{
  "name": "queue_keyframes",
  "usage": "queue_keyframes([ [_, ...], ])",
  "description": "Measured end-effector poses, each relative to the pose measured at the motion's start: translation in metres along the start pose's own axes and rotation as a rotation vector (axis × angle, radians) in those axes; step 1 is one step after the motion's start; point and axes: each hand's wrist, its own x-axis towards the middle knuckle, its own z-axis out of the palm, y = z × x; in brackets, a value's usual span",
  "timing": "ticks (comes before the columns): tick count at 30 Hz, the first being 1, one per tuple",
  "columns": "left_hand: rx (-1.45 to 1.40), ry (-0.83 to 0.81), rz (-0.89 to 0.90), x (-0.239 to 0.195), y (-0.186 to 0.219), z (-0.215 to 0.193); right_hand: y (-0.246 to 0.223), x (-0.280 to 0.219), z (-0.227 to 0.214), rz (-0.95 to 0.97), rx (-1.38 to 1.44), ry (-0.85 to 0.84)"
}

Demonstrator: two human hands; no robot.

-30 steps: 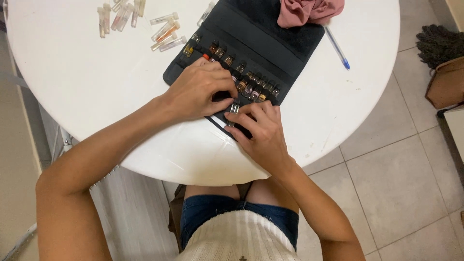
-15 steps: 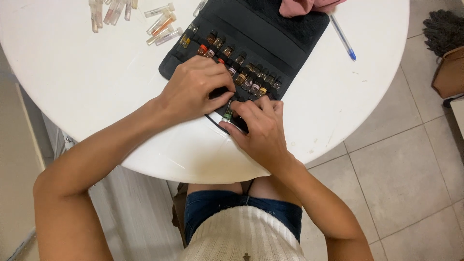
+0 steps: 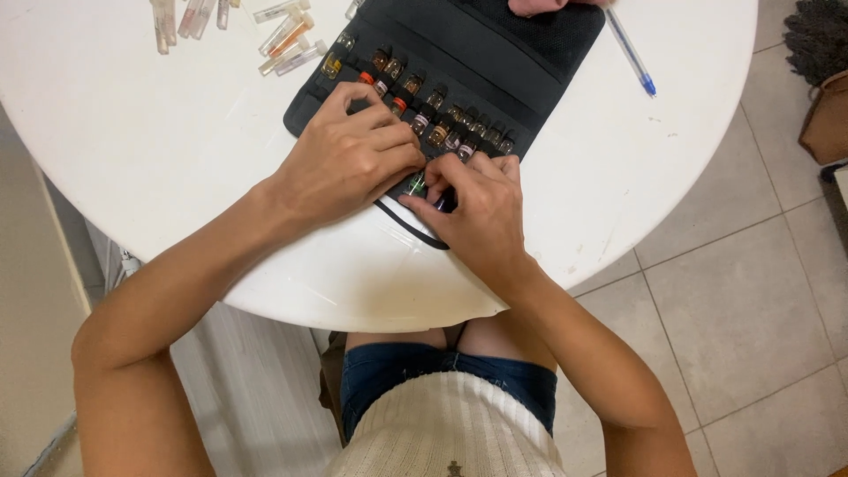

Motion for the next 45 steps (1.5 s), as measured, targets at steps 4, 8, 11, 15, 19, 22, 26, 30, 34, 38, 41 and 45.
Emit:
queue_keyframes([
  [4, 0.080, -0.014, 0.015, -0.002, 0.001, 0.000, 0.004, -0.001, 0.000, -0.010, -0.011, -0.032],
  [8, 0.062, 0.050, -0.050, -0.005, -0.015, -0.032, 0.009, -0.001, -0.026, 0.232, 0.566, 0.001],
  [11, 0.123, 0.212, -0.241, -0.033, -0.038, -0.065, 0.028, -0.016, -0.052, 0.337, 0.643, 0.225],
  [15, 0.221, 0.139, -0.353, -0.068, -0.051, -0.069, 0.052, -0.040, -0.064, 0.400, 0.526, 0.212],
  [19, 0.323, -0.015, -0.436, -0.079, -0.052, -0.056, 0.061, -0.052, -0.065, 0.474, 0.479, 0.170],
  [22, 0.349, -0.091, -0.497, -0.082, -0.056, -0.053, 0.061, -0.053, -0.061, 0.499, 0.495, 0.137],
  [26, 0.335, -0.172, -0.503, -0.075, -0.059, -0.048, 0.062, -0.054, -0.060, 0.510, 0.516, 0.100],
  [30, 0.249, -0.244, -0.626, -0.065, -0.054, -0.045, 0.052, -0.048, -0.062, 0.517, 0.491, 0.084],
  [34, 0.120, -0.401, -0.861, -0.055, -0.038, -0.046, 0.032, -0.032, -0.059, 0.254, 0.162, -0.019],
  [38, -0.046, -0.430, -0.973, -0.057, -0.019, -0.048, 0.015, -0.029, -0.064, 0.296, 0.090, -0.041],
  [41, -0.096, -0.559, -1.006, -0.048, 0.004, -0.066, 0.012, -0.043, -0.073, 0.309, 0.019, -0.061],
  [45, -0.155, -0.646, -1.015, -0.037, 0.033, -0.084, 0.023, -0.056, -0.079, 0.336, 0.033, -0.062],
])
